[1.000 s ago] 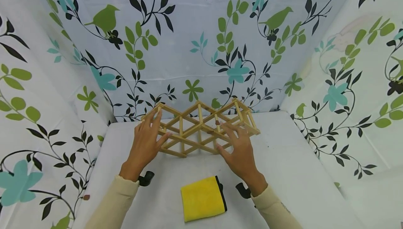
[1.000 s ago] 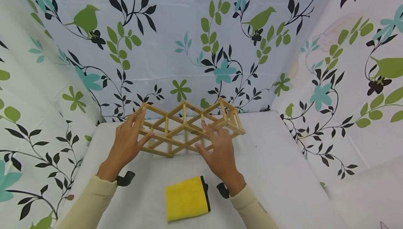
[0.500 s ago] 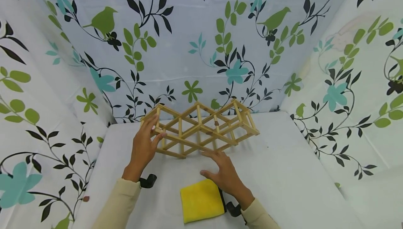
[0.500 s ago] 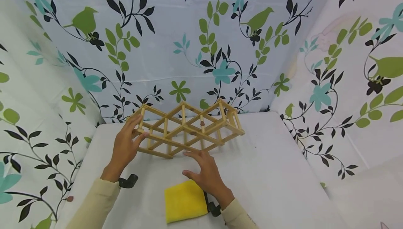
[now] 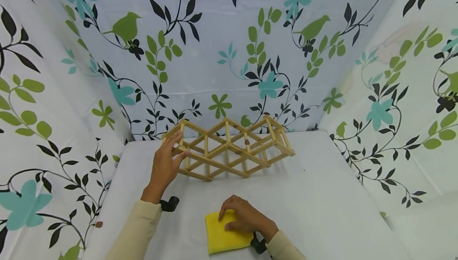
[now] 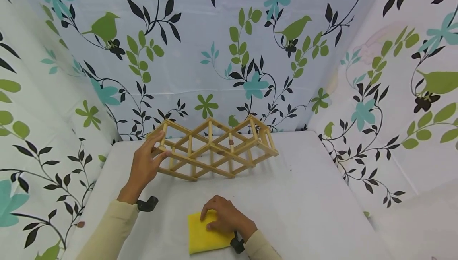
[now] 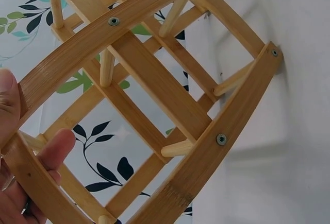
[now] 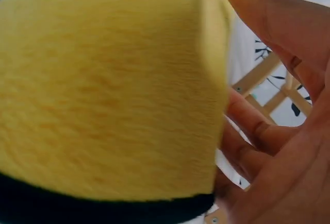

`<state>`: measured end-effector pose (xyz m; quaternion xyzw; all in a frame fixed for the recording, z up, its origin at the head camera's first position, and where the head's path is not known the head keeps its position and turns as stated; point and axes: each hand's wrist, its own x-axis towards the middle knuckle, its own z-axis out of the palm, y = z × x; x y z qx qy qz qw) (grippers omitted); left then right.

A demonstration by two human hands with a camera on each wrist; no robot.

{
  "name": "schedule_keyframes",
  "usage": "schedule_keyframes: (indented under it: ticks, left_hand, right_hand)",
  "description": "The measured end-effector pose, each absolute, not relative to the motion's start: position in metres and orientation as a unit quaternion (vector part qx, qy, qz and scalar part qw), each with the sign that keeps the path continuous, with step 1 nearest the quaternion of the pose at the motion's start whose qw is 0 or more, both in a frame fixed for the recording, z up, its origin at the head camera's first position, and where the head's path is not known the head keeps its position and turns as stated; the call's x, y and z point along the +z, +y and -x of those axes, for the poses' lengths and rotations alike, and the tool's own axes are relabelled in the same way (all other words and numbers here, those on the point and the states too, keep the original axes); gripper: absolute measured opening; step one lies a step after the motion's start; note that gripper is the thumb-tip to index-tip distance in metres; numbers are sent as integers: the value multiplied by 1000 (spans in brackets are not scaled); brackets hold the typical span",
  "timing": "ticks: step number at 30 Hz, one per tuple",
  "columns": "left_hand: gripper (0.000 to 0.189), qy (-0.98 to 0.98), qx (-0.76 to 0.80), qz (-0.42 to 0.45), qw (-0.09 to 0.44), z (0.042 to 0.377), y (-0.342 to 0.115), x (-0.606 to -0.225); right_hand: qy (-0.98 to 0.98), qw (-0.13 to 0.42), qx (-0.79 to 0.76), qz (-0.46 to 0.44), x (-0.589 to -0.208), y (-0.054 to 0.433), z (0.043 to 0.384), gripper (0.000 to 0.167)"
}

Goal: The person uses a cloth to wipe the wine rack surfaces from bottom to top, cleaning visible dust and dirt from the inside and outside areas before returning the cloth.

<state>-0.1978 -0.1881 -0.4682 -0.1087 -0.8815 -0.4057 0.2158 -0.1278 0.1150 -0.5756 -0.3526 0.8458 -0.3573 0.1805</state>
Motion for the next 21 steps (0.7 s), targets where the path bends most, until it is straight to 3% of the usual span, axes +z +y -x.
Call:
schedule_keyframes:
  ticks: [10, 21]
  left_hand:
    - [74, -883, -405, 112, 210, 199, -188, -467]
    - [72, -885, -408, 100, 203, 199, -189, -465]
  right_hand:
    - [878, 169, -285, 346, -571, 112, 120, 20]
    - [826, 297, -288, 382, -555, 116, 115, 25]
